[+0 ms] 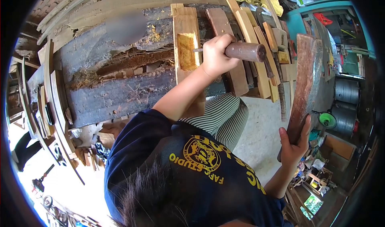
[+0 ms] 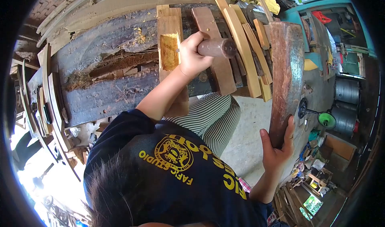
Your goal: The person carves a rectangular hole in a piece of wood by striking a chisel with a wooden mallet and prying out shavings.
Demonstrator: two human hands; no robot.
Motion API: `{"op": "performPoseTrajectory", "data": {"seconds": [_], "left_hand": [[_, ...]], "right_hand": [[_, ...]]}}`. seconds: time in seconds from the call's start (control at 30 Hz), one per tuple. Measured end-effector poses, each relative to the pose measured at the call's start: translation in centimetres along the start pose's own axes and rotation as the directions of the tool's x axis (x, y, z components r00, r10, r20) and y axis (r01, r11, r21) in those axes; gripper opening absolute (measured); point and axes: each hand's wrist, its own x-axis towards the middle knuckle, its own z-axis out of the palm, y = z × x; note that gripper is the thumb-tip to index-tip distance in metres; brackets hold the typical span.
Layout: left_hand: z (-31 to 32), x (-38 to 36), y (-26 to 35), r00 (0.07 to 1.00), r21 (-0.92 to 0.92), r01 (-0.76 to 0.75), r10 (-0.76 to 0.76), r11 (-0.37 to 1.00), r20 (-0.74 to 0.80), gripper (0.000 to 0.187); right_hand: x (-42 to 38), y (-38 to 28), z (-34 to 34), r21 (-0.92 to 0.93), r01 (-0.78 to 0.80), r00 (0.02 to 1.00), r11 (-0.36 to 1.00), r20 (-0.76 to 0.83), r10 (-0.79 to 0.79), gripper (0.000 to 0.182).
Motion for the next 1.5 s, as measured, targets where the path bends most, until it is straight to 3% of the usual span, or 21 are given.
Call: {"op": "performPoseTrajectory", "data": {"seconds": [0.27,0.43,0.63,0.8,0.97,1.1,1.17,1.3,1.37,1.5], "left_hand": [[0.0,-0.9,0.2,0.999,-0.004,0.016,-0.016,1.000,0.031,0.022],[-0.1,-1.1,0.3,0.987,0.093,-0.090,0.077,0.992,0.139,0.023],[0.3,-1.2,0.0,0.982,0.094,-0.120,0.104,0.988,0.159,0.023],[0.4,-1.1,0.0,0.980,0.113,-0.072,0.050,0.991,0.192,0.021],[1.3,-1.1,0.3,0.975,0.178,-0.040,0.000,0.983,0.220,0.018],[2.5,-1.7,-0.9,0.900,0.327,-0.074,-0.078,0.942,0.429,0.018],[2.5,-1.9,-1.2,0.839,0.360,-0.128,-0.093,0.924,0.536,0.019],[2.4,-2.5,-1.1,0.870,0.340,-0.185,-0.008,0.922,0.494,0.020],[2.0,-2.4,-0.8,0.925,0.224,-0.279,0.198,0.934,0.324,0.019],[1.6,-2.1,-0.7,0.952,0.097,-0.279,0.262,0.955,0.160,0.021]], "right_hand": [[0.3,-1.0,0.8,0.038,-0.015,1.000,0.999,-0.020,0.016,0.075],[-0.1,-0.5,1.1,0.016,0.024,1.000,1.000,-0.003,-0.024,0.076],[-0.1,-0.9,1.1,0.018,0.000,1.000,1.000,0.016,0.000,0.078],[-0.3,-1.5,1.3,0.002,-0.066,0.998,0.998,0.016,0.066,0.079],[-0.5,-1.8,1.9,0.107,-0.099,0.994,0.989,-0.030,0.103,0.078],[-0.8,-0.9,1.9,0.063,-0.004,0.996,0.998,-0.083,0.009,0.078],[-1.1,-0.8,1.7,0.113,-0.084,0.993,0.990,-0.079,0.093,0.080],[-1.4,0.5,1.6,-0.018,0.057,0.995,0.998,-0.078,-0.059,0.079],[-1.5,0.9,1.6,0.012,0.085,0.991,0.996,-0.103,-0.083,0.079],[-1.5,1.0,1.3,0.008,0.070,0.993,0.998,-0.097,-0.069,0.079]]}}
